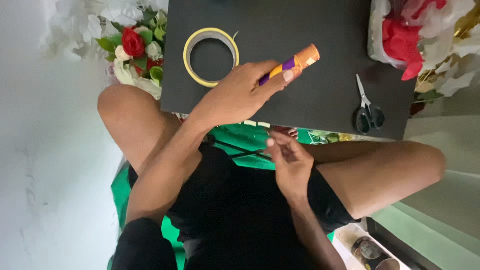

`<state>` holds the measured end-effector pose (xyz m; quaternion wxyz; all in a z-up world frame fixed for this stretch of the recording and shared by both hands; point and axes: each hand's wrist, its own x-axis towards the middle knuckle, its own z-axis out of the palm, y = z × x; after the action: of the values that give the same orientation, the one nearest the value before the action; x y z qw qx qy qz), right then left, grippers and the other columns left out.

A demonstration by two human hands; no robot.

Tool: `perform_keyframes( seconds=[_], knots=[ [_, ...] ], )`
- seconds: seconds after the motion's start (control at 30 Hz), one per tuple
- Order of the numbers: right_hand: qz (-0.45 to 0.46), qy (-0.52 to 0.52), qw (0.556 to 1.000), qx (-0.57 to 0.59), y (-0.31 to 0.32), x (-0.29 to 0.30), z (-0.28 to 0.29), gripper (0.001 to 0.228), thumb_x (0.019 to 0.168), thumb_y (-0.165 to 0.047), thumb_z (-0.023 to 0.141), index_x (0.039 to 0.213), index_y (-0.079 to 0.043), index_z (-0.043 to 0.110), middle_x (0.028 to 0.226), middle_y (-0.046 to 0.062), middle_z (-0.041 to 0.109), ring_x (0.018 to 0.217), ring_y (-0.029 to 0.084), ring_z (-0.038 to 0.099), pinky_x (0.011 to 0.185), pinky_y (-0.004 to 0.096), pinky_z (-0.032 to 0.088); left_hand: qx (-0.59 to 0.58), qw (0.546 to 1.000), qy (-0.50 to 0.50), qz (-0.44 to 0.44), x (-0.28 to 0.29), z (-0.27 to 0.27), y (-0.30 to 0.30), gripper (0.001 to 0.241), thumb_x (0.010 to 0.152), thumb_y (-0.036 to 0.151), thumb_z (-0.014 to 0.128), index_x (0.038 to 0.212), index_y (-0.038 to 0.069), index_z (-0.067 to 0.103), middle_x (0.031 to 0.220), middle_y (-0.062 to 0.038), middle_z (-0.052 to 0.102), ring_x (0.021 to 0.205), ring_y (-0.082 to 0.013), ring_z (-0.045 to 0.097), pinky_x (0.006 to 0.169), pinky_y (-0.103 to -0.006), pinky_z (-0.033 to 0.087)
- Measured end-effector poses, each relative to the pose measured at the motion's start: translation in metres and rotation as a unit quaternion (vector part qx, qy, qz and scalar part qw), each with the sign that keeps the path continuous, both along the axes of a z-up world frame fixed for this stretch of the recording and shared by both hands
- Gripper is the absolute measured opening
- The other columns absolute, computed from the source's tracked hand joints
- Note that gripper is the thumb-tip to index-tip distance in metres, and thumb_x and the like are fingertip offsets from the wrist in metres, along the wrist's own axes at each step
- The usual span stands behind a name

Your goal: The person applies decorative paper and colored tape to a cylinder by hand. They use scissors to cut strips of tape and wrap them around the object's surface.

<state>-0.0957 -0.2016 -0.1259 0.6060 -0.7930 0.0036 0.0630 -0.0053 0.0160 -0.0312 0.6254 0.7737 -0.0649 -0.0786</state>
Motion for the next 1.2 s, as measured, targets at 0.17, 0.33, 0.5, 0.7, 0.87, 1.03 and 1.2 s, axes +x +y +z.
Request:
perform_keyframes(
  seconds=[0.17,0.33,0.5,0.7,0.87,1.03,1.2],
  knots=[
    [-0.053,0.102,0.991,0.070,0.015,0.011,0.009,0.015,0.097,-0.013,0.078,0.106,-0.001,0.079,0.085,0.012,0.079,0.069,0.015,0.075,0.057,0.020,0.060,0.018,0.999,0.028,-0.001,0.000,-0.004,0.000,0.047,0.105,0.049,0.048,0.093,0.009,0.068,0.065,-0.012,0.064,0.061,-0.0279,0.065,0.061,-0.0409,0.051],
    [-0.110,0.144,0.977,0.115,0.030,0.014,0.002,0.010,0.097,-0.014,0.079,0.095,-0.003,0.079,0.079,0.011,0.077,0.064,0.018,0.076,0.052,0.019,0.059,0.037,0.999,0.023,-0.017,-0.001,-0.005,0.005,0.048,0.106,0.050,0.046,0.095,0.009,0.069,0.063,-0.009,0.062,0.057,-0.0231,0.062,0.056,-0.0377,0.048],
    [-0.162,0.128,0.967,0.150,0.042,0.010,0.011,0.009,0.095,-0.007,0.079,0.091,-0.001,0.076,0.073,0.015,0.072,0.058,0.024,0.075,0.047,0.024,0.059,0.047,0.998,0.037,-0.022,0.002,-0.016,0.004,0.054,0.105,0.056,0.047,0.091,0.007,0.068,0.062,-0.014,0.060,0.059,-0.0312,0.065,0.059,-0.0429,0.048],
    [-0.088,0.040,0.990,0.099,0.039,0.009,0.022,0.008,0.097,-0.002,0.076,0.092,0.004,0.074,0.071,0.017,0.071,0.060,0.024,0.075,0.052,0.030,0.063,0.055,0.997,0.039,-0.028,0.003,-0.017,0.003,0.054,0.106,0.052,0.043,0.095,0.006,0.069,0.062,-0.016,0.060,0.056,-0.0339,0.064,0.057,-0.0454,0.047],
    [0.108,-0.079,0.991,0.003,-0.015,0.066,0.064,0.010,0.090,0.004,0.080,0.096,-0.001,0.074,0.078,0.012,0.072,0.068,0.018,0.070,0.061,0.031,0.060,0.061,0.996,0.046,-0.054,0.003,-0.004,0.005,0.051,0.107,0.046,0.044,0.102,0.002,0.070,0.069,-0.019,0.062,0.068,-0.0333,0.064,0.063,-0.0432,0.049],
    [0.295,-0.178,0.933,-0.101,-0.033,0.145,0.136,0.015,0.090,0.005,0.085,0.098,0.000,0.073,0.094,0.014,0.073,0.085,0.025,0.070,0.077,0.035,0.056,0.090,0.986,0.100,-0.093,0.003,0.011,-0.002,0.052,0.103,0.050,0.044,0.104,0.005,0.070,0.080,-0.026,0.069,0.085,-0.0470,0.072,0.076,-0.0520,0.053],
    [0.507,-0.114,0.835,-0.182,-0.010,0.193,0.168,0.006,0.097,-0.009,0.075,0.100,-0.006,0.071,0.109,0.007,0.072,0.105,0.017,0.067,0.090,0.029,0.052,0.180,0.971,0.101,-0.122,0.008,-0.002,-0.014,0.050,0.105,0.057,0.041,0.091,0.012,0.059,0.072,-0.013,0.066,0.067,-0.0399,0.062,0.064,-0.0483,0.040]
  ],
)
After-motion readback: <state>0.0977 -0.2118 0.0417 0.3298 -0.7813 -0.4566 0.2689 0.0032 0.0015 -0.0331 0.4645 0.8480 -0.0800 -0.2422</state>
